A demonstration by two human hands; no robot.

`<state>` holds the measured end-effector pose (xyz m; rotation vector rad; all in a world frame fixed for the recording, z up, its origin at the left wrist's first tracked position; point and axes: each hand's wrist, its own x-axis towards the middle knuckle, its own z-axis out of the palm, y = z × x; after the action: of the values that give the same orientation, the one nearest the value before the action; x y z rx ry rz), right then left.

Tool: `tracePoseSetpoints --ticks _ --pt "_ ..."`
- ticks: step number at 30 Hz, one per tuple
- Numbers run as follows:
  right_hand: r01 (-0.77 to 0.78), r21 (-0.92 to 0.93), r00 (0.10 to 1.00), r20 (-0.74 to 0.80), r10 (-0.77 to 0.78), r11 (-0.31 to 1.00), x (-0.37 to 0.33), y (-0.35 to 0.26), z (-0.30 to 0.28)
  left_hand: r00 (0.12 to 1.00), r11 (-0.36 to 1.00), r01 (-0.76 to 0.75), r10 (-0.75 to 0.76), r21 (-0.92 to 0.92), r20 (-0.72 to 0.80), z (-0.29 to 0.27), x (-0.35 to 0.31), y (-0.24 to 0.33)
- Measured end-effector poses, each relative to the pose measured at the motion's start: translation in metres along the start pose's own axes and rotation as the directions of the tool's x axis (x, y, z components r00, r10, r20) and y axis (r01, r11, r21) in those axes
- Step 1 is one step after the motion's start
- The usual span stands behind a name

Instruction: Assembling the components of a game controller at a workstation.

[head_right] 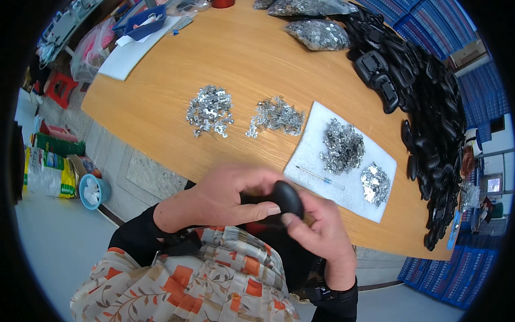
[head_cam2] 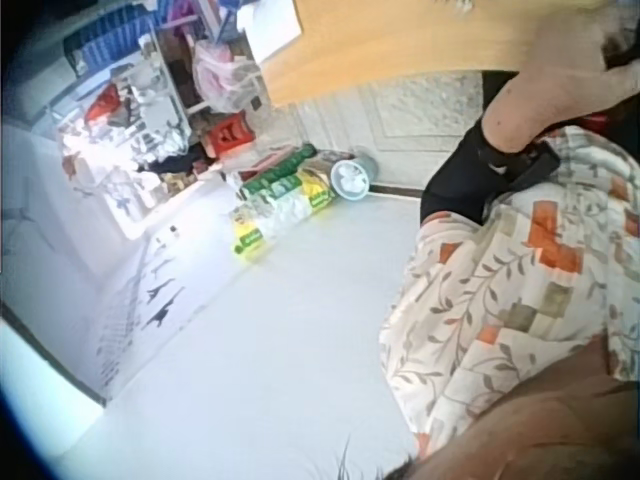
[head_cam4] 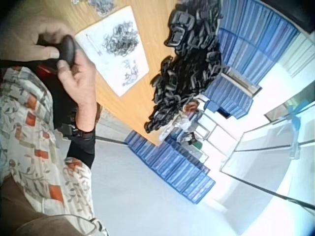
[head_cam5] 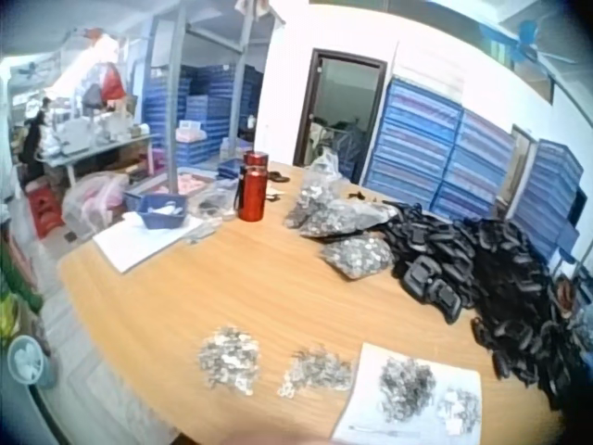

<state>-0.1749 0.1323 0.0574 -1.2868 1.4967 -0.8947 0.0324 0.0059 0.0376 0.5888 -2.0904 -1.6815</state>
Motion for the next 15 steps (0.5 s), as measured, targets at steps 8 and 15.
tracePoseSetpoints --ticks 8,15 --pt "0.026 -0.119 0.972 -0.228 -0.053 0.993 0.069 0.002 0.027 0.978 0.865 0.158 -0.204 -0.477 -0.047 -0.017 -0.036 -0.033" --pt "0.421 -0.698 0.832 0.042 -0.554 0.579 0.151 0.003 0.067 0.964 0.825 0.211 -0.266 -0.524 -0.031 -0.037 -0.055 -0.038"
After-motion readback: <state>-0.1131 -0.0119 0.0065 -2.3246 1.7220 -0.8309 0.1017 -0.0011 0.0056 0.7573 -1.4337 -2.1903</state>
